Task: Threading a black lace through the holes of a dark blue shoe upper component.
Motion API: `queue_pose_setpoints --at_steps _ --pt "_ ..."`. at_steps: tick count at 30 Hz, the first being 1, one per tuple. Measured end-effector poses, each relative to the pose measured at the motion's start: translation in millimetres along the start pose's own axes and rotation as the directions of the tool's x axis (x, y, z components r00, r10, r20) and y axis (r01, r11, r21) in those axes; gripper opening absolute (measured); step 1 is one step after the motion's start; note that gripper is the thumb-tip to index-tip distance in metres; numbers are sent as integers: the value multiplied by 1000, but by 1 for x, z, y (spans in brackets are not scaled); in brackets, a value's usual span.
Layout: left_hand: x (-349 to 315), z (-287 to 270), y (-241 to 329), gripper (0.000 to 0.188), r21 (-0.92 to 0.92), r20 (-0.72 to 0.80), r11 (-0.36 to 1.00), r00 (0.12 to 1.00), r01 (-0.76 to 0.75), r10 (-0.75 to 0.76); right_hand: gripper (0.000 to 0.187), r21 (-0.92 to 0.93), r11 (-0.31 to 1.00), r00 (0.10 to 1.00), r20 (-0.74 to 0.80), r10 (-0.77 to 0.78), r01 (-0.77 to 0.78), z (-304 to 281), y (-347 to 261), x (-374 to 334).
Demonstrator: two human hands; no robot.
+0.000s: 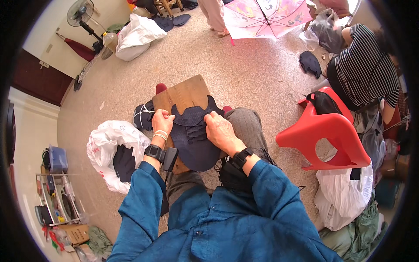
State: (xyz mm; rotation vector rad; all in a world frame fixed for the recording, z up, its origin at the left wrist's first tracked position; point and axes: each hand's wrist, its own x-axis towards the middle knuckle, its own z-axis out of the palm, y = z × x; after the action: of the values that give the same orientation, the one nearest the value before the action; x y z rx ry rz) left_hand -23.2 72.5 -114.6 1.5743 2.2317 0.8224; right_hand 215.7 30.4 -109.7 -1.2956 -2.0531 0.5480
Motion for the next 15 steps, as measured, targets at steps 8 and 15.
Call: queue_pose_setpoints --at_steps 8,15 --pt "-3 1 3 27 -68 -30 991 992 117 -119 12 -18 1000 1000 5 -9 9 -1 -2 1" --pt "-20 4 -12 19 -312 -143 947 989 -75 31 11 -10 1000 1000 4 0 0 -1 -1 1"
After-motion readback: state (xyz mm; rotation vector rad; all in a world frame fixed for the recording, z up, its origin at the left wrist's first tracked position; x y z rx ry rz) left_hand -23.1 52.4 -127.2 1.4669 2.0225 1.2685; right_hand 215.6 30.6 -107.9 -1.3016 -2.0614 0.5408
